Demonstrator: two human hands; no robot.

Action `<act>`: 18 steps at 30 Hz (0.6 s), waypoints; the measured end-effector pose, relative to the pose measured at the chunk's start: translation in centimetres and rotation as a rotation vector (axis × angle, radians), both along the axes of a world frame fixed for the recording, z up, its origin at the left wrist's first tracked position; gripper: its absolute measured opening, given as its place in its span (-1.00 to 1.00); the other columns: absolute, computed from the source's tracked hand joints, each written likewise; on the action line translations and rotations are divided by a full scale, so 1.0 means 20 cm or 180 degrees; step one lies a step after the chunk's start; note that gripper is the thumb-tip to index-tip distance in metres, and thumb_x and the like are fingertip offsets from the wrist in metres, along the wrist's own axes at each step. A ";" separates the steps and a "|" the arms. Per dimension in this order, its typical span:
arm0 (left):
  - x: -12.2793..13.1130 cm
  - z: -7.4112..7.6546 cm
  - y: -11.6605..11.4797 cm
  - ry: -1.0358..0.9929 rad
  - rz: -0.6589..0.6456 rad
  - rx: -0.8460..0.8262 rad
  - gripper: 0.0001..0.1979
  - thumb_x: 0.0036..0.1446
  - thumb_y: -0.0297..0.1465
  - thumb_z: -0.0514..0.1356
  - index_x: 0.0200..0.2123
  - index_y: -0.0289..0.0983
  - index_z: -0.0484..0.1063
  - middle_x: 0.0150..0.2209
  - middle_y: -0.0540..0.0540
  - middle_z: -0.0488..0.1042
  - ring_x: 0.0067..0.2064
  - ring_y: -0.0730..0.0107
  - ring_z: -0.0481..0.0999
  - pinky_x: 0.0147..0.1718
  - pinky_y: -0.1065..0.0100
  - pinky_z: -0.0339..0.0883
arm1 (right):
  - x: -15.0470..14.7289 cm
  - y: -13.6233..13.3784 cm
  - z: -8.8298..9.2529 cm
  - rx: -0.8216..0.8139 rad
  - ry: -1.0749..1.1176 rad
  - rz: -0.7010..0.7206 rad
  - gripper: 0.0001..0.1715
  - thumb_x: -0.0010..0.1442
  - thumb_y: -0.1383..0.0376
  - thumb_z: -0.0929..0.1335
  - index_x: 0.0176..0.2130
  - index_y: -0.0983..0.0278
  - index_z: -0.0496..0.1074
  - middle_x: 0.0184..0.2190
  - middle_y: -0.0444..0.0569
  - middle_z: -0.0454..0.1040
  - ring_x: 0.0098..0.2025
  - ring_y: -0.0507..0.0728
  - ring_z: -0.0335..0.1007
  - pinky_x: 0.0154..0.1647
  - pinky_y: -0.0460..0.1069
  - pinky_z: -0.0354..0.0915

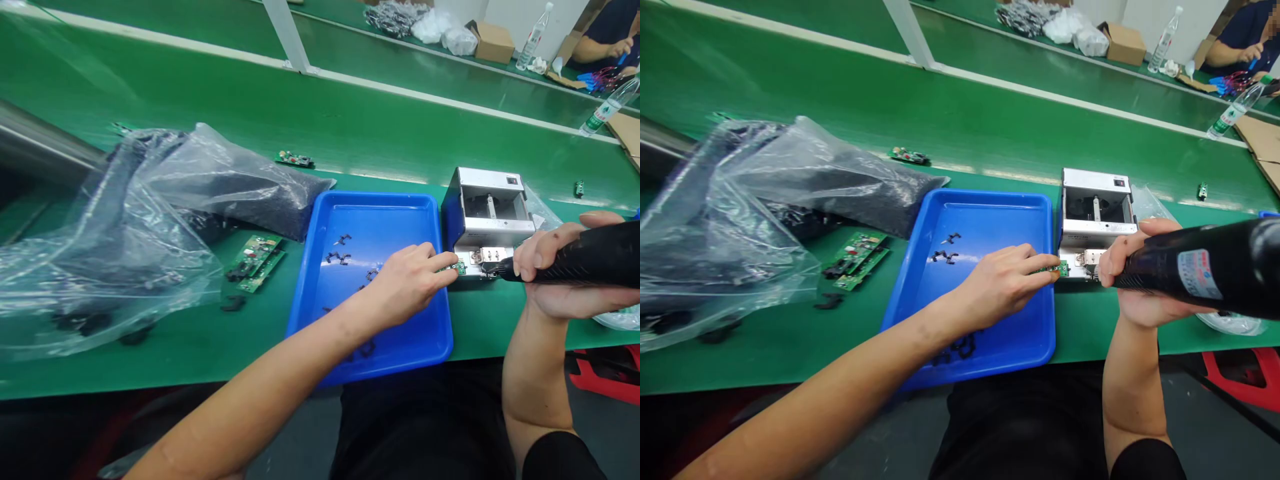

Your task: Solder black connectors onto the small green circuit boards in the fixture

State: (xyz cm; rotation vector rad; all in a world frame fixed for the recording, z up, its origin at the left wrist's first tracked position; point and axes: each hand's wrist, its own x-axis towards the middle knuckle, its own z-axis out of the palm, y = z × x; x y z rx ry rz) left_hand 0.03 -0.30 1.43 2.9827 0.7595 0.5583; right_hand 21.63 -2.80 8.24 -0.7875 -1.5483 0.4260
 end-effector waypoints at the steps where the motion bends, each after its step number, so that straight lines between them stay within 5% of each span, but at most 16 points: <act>1: 0.00 0.00 0.00 0.0004 0.0006 -0.0006 -0.69 0.29 -0.62 0.10 -0.04 -0.21 0.53 0.12 -0.06 0.54 -0.21 0.31 0.39 -0.30 0.30 0.31 | 0.00 0.00 -0.01 -0.0012 -0.0028 -0.0042 -0.11 0.23 -0.42 0.04 0.05 0.14 0.35 -0.59 -0.22 0.15 -0.74 0.02 0.05 -0.73 -0.03 0.15; 7: 0.01 -0.01 0.00 0.0059 0.0043 -0.0006 -0.71 0.32 -0.59 0.12 -0.04 -0.20 0.54 0.12 -0.02 0.54 -0.21 0.29 0.38 -0.29 0.27 0.30 | 0.01 -0.01 -0.03 -0.0090 -0.0101 -0.0083 0.05 0.21 -0.44 0.01 0.27 0.18 0.29 -0.58 -0.23 0.14 -0.73 0.01 0.03 -0.72 -0.04 0.15; 12: 0.02 0.00 0.00 0.0142 0.0038 -0.0022 -0.75 0.32 -0.59 0.12 -0.08 -0.22 0.53 0.14 -0.02 0.54 -0.18 0.27 0.39 -0.28 0.25 0.31 | -0.01 -0.05 0.03 -0.0188 0.0099 0.0321 -0.05 0.30 -0.36 0.05 0.32 0.11 0.33 -0.60 -0.21 0.19 -0.75 0.03 0.02 -0.74 -0.03 0.12; 18: 0.01 0.00 0.00 0.0173 0.0037 -0.0089 -0.75 0.32 -0.58 0.15 -0.04 -0.21 0.53 0.15 -0.01 0.54 -0.17 0.27 0.40 -0.26 0.25 0.32 | -0.04 0.01 0.14 -0.0363 -0.0371 -0.0367 0.29 0.13 -0.51 -0.09 0.48 0.20 0.04 -0.66 -0.23 0.11 -0.77 0.05 0.01 -0.72 0.00 0.14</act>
